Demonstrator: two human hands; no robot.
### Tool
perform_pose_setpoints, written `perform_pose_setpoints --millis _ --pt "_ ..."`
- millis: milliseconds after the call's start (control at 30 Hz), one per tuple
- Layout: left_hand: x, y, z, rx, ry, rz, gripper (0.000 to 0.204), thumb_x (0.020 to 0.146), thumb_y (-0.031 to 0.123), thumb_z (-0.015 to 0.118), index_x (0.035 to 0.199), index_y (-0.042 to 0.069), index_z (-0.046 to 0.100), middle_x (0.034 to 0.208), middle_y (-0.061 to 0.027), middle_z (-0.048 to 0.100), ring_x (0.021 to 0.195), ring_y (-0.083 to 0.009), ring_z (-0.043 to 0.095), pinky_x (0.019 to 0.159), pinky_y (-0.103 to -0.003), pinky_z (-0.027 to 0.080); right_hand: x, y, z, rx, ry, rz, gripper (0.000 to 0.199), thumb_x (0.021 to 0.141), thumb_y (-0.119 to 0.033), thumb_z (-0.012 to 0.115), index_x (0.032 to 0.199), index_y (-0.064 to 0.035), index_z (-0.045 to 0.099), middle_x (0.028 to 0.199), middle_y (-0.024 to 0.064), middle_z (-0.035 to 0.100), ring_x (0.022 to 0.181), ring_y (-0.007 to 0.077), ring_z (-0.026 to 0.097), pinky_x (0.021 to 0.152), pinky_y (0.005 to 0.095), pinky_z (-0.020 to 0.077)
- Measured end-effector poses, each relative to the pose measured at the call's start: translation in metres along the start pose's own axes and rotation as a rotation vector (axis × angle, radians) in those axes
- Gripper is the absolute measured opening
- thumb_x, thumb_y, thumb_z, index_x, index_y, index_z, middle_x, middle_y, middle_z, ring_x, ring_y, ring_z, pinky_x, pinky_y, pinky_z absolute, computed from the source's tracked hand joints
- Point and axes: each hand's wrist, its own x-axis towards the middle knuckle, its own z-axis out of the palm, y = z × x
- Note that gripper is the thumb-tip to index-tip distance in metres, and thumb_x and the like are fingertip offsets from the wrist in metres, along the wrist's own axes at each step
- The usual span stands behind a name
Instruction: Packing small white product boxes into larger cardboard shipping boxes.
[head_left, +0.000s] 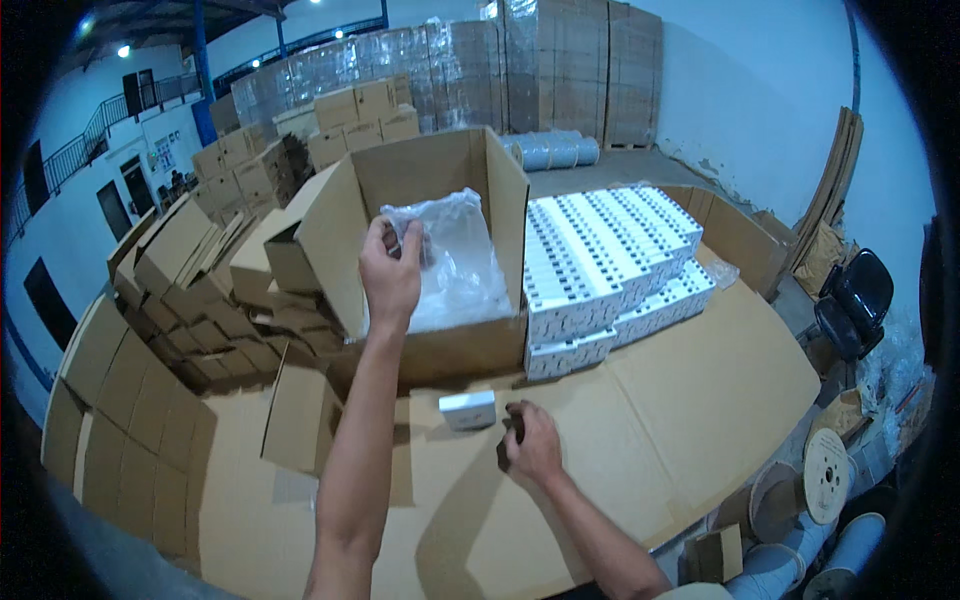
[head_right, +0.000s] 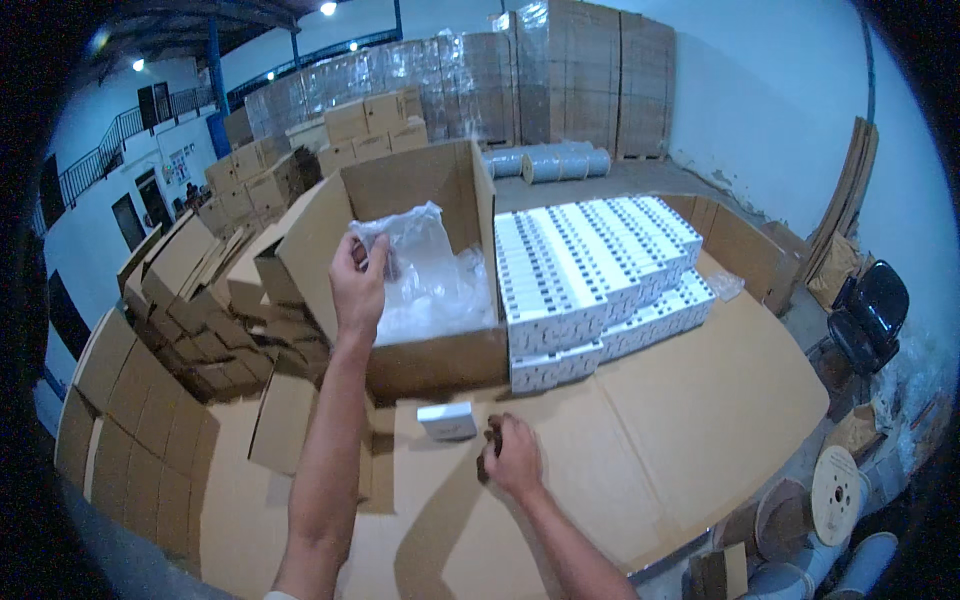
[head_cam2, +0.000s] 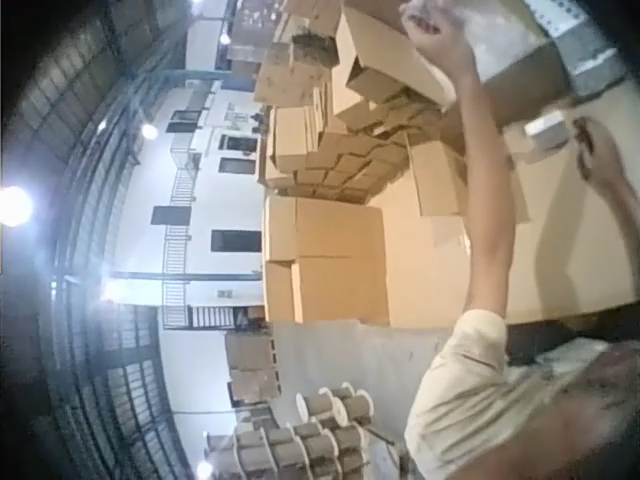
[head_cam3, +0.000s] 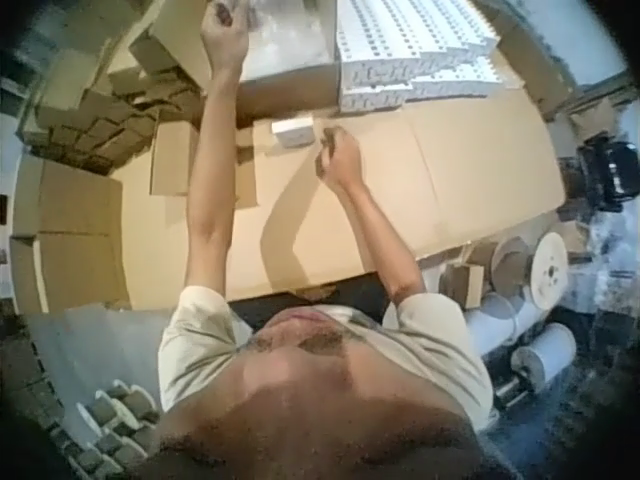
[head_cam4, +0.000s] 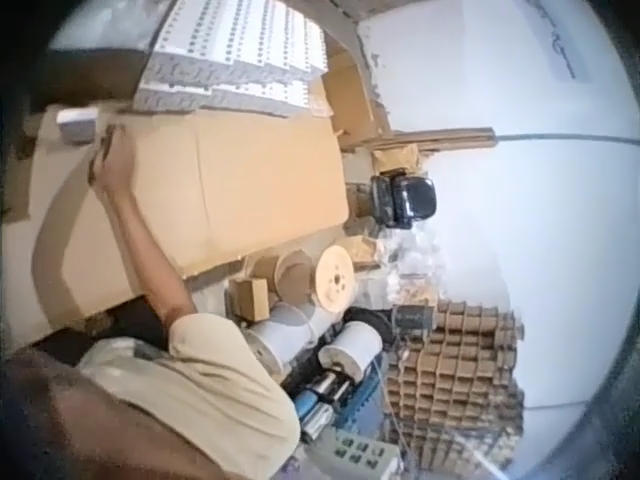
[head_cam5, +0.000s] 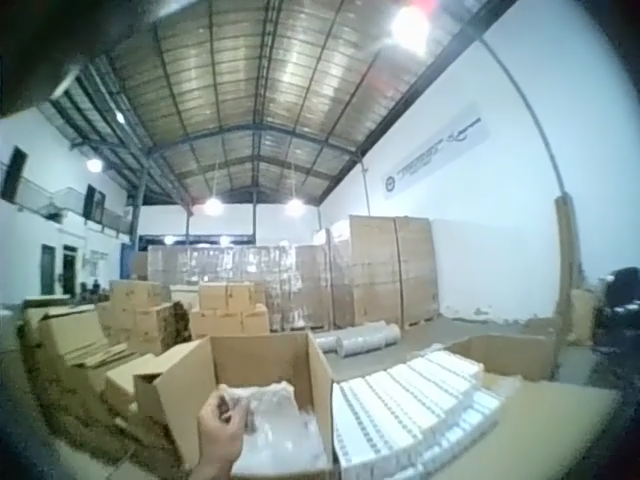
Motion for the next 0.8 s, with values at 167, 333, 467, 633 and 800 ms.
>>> perform_pose_setpoints --millis 167,333,467,633,800 --pt "-0.142 0.028 -0.032 -0.151 -0.119 -0.312 0.014 0.099 0.01 0.063 0.107 0.0 0.058 0.095 -0.0052 0.068 0.082 -0.0097 0.063 0.065 -0.025 0.055 -0.006 0.021 -0.005 0.613 0.039 0.298 0.02 0.095 -0.014 0.06 0.111 -0.0028 0.062 0.1 0.0099 0.07 0.088 0.0196 0.067 0.083 0.0353 0.0531" --pt "-0.244 0.009 -0.063 -0.16 -0.144 -0.603 0.021 0.097 0.003 0.062 0.116 -0.002 0.055 0.103 -0.0087 0.067 0.094 -0.0132 0.066 0.076 -0.026 0.056 -0.002 -0.003 -0.029 1.142 -0.16 0.356 0.023 0.099 -0.019 0.062 0.114 -0.0021 0.062 0.097 0.0048 0.068 0.08 0.0104 0.063 0.072 0.0282 0.0527" --pt "-0.292 -0.028 -0.068 -0.085 -0.205 -0.591 0.027 0.094 -0.002 0.061 0.12 -0.003 0.053 0.106 -0.0125 0.07 0.094 -0.0151 0.068 0.079 -0.028 0.056 -0.008 -0.03 -0.034 0.976 -0.356 0.266 0.025 0.094 -0.012 0.068 0.117 -0.0023 0.062 0.095 0.0026 0.065 0.082 0.0083 0.061 0.073 0.0244 0.0512" --pt "-0.291 -0.024 -0.063 0.018 -0.335 -0.51 0.04 0.086 -0.006 0.062 0.124 0.0 0.053 0.102 -0.0149 0.072 0.084 -0.0145 0.069 0.076 -0.028 0.056 -0.003 -0.019 -0.044 0.56 -0.492 0.32 0.024 0.091 -0.005 0.073 0.113 -0.0026 0.064 0.096 -0.0002 0.063 0.089 0.007 0.06 0.076 0.0238 0.051" --pt "-0.289 -0.021 -0.071 0.106 -0.384 -0.639 0.049 0.08 -0.006 0.06 0.128 0.003 0.052 0.101 -0.0169 0.072 0.074 -0.0132 0.068 0.071 -0.03 0.056 0.001 -0.006 -0.033 0.933 -0.32 0.311 0.013 0.093 -0.005 0.072 0.102 -0.0017 0.063 0.089 0.0005 0.064 0.079 0.0075 0.06 0.07 0.0243 0.0507"
